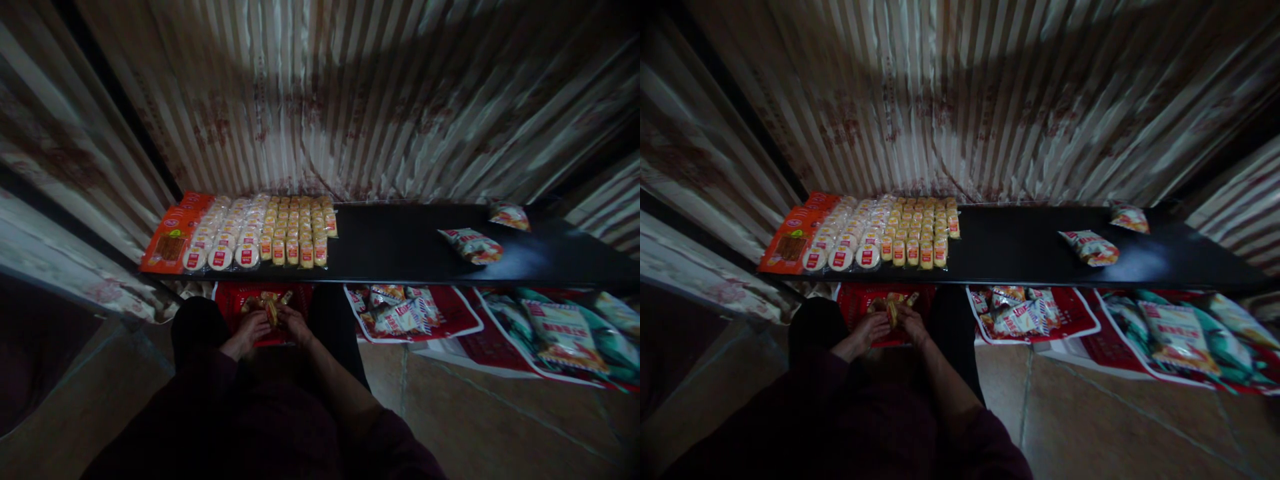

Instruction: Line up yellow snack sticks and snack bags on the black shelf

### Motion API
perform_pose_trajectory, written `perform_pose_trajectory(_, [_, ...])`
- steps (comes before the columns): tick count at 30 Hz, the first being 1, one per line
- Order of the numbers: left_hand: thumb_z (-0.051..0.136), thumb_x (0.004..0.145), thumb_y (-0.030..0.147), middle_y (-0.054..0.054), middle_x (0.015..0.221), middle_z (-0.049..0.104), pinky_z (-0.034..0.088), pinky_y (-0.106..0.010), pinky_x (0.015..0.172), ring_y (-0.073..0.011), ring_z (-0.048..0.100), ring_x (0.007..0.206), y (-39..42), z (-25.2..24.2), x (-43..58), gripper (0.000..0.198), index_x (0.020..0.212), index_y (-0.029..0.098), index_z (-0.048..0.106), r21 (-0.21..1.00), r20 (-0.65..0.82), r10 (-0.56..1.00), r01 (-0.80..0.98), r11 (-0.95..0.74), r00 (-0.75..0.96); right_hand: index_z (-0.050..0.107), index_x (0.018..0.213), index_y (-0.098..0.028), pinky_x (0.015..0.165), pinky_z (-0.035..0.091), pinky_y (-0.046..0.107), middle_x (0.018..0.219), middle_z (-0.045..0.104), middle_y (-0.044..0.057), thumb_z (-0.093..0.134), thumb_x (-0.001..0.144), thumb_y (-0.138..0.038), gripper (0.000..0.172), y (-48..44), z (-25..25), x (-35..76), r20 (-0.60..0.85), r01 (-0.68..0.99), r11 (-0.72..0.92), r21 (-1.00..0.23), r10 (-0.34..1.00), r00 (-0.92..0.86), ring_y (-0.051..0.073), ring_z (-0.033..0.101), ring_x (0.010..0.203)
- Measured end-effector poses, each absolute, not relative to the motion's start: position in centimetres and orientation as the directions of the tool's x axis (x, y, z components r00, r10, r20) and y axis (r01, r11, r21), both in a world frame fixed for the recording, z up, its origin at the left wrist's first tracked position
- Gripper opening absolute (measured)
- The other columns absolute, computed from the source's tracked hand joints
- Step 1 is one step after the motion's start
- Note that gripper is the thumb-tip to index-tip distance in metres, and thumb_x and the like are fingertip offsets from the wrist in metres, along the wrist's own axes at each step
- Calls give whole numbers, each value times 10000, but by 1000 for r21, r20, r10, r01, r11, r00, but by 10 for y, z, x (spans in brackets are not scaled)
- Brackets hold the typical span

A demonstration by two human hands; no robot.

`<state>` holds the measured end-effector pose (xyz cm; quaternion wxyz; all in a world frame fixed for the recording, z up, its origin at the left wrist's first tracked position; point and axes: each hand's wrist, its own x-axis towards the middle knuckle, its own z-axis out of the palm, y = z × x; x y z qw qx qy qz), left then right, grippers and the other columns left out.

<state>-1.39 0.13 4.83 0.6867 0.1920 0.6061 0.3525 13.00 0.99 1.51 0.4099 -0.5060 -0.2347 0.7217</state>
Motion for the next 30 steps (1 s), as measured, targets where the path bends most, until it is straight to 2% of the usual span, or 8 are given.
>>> perform_pose_trajectory(5, [608, 790, 182, -45, 750, 680, 538, -314, 783, -128, 642, 662, -4, 46, -17, 118, 904, 151, 613, 685, -692, 721, -275, 675, 46, 718, 941, -218, 848, 455, 361, 827, 723, 9, 820, 498, -308, 464, 4, 19, 130, -519, -343, -559, -755, 829, -209, 188, 652, 795])
perform_pose_trajectory(10, [664, 746, 152, -27, 795, 676, 539, -313, 776, -128, 651, 700, -4, 42, -18, 184, 918, 171, 602, 686, -688, 725, -303, 662, 28, 729, 899, -213, 871, 445, 375, 841, 718, 20, 844, 461, -353, 474, 3, 18, 130, -517, -319, -562, -763, 827, -221, 209, 642, 855])
perform_pose_trajectory(21, [574, 781, 120, -58, 820, 690, 540, -310, 770, -129, 653, 700, 3, 33, -17, 114, 878, 154, 621, 649, -703, 710, -369, 665, 42, 718, 881, -193, 911, 442, 406, 850, 723, 46, 859, 409, -441, 551, 7, 11, 129, -491, -339, -530, -777, 848, -199, 244, 653, 897])
perform_pose_trajectory(30, [547, 801, 113, -46, 752, 662, 549, -300, 728, -122, 637, 656, 7, 29, -14, 112, 894, 141, 603, 602, -726, 688, -462, 651, 24, 728, 862, -177, 929, 443, 398, 919, 735, 79, 863, 415, -405, 520, 6, 15, 130, -460, -371, -505, -779, 863, -207, 259, 656, 939])
